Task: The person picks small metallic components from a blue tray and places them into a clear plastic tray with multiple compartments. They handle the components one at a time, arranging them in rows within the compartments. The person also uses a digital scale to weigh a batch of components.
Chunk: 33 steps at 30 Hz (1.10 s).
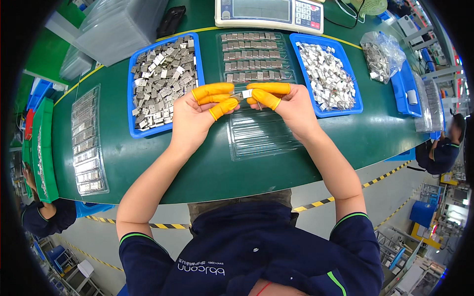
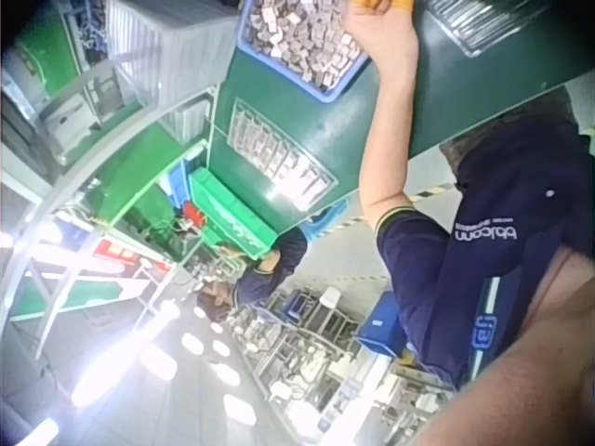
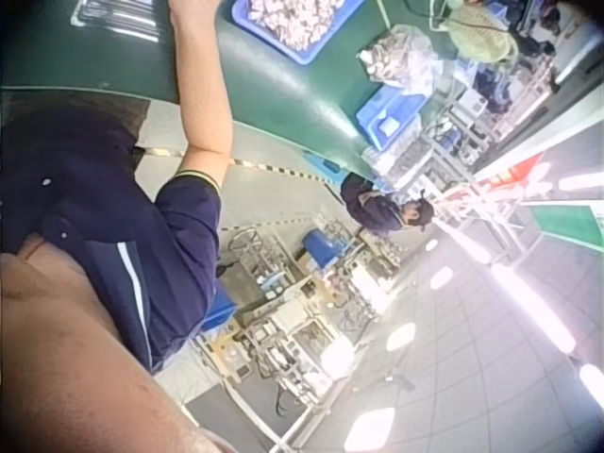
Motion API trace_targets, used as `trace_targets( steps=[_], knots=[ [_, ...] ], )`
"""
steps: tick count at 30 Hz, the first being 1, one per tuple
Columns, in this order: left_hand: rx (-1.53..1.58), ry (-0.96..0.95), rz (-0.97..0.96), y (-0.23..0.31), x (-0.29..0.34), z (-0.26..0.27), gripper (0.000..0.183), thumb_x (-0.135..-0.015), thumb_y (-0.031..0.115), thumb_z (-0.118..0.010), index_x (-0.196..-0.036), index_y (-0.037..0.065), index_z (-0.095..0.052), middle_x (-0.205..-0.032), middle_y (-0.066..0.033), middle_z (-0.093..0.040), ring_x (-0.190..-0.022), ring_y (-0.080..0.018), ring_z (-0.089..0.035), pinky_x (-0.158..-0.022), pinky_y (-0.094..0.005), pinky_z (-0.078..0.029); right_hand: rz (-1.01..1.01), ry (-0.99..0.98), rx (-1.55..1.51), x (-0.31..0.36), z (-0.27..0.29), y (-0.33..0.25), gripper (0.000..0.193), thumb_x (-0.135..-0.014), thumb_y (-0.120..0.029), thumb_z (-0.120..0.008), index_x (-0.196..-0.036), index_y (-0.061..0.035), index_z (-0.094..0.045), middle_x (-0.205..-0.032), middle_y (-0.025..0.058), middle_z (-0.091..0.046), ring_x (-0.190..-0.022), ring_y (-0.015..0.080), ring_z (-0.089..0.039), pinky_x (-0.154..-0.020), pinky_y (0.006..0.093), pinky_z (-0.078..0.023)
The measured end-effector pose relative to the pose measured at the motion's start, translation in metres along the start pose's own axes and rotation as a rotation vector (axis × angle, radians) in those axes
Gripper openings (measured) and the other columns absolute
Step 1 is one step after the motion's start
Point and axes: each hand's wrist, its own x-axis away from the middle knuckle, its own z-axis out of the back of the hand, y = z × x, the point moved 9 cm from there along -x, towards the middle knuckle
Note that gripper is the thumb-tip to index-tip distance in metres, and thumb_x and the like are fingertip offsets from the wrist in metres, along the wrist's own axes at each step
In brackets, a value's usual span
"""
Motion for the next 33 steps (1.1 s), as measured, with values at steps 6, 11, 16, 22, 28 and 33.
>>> trace_targets(
  steps=[6, 11, 16, 22, 28, 33],
  knots=[
    [-0.065, -0.014, -0.01, 0.0, 0.002, -0.001, 0.023, -0.08, -0.002, -0.066, -0.102, -0.009, -0.063, -0.093, -0.0175, -0.067, -0.083, -0.0239, -0.067, -0.075, -0.0293, -0.056, 0.02, -0.013, 0.103, 0.001, 0.001, -0.003, 0.023, -0.083, -0.006, -0.065, -0.104, 0.0053, -0.065, -0.091, 0.0117, -0.068, -0.08, 0.0141, -0.065, -0.076, 0.0242, -0.052],
    [-0.093, 0.001, -0.012, 0.0, 0.003, -0.002, 0.022, -0.08, -0.003, -0.066, -0.101, -0.008, -0.064, -0.093, -0.0164, -0.067, -0.082, -0.0221, -0.067, -0.075, -0.0284, -0.055, 0.1, 0.021, 0.238, 0.006, 0.002, -0.009, 0.024, -0.082, -0.006, -0.066, -0.103, 0.0051, -0.066, -0.091, 0.011, -0.069, -0.08, 0.0133, -0.065, -0.075, 0.024, -0.052],
    [-0.099, -0.022, -0.016, -0.003, 0.005, -0.004, 0.022, -0.08, -0.002, -0.066, -0.101, -0.008, -0.064, -0.091, -0.0155, -0.067, -0.08, -0.0206, -0.067, -0.074, -0.0277, -0.055, 0.027, -0.079, 0.154, 0.005, -0.006, -0.003, 0.024, -0.081, -0.006, -0.067, -0.102, 0.0045, -0.066, -0.09, 0.011, -0.069, -0.08, 0.0128, -0.065, -0.075, 0.0238, -0.052],
    [-0.044, -0.144, 0.012, -0.002, 0.008, -0.01, 0.022, -0.078, -0.002, -0.068, -0.098, -0.008, -0.064, -0.087, -0.0162, -0.068, -0.075, -0.021, -0.068, -0.071, -0.028, -0.056, -0.057, -0.218, 0.031, 0.003, -0.014, 0.007, 0.022, -0.078, -0.003, -0.069, -0.099, 0.0041, -0.067, -0.087, 0.011, -0.069, -0.077, 0.0124, -0.064, -0.072, 0.0233, -0.051],
    [0.015, -0.14, 0.013, 0.0, 0.012, -0.009, 0.021, -0.077, -0.001, -0.068, -0.097, -0.009, -0.064, -0.087, -0.0172, -0.067, -0.075, -0.0227, -0.068, -0.07, -0.0295, -0.057, 0.017, -0.185, 0.084, 0.006, -0.022, 0.002, 0.019, -0.075, -0.003, -0.073, -0.093, 0.0034, -0.069, -0.086, 0.0092, -0.069, -0.077, 0.0118, -0.064, -0.072, 0.0231, -0.051],
    [-0.032, -0.055, -0.097, 0.006, 0.008, -0.003, 0.022, -0.078, 0.002, -0.069, -0.099, -0.005, -0.065, -0.092, -0.015, -0.068, -0.08, -0.0215, -0.068, -0.072, -0.0283, -0.055, 0.379, -0.001, 0.288, 0.011, -0.016, -0.025, 0.016, -0.074, -0.007, -0.073, -0.09, -0.0027, -0.071, -0.084, 0.0068, -0.068, -0.082, 0.0159, -0.063, -0.076, 0.0265, -0.049]
  ],
)
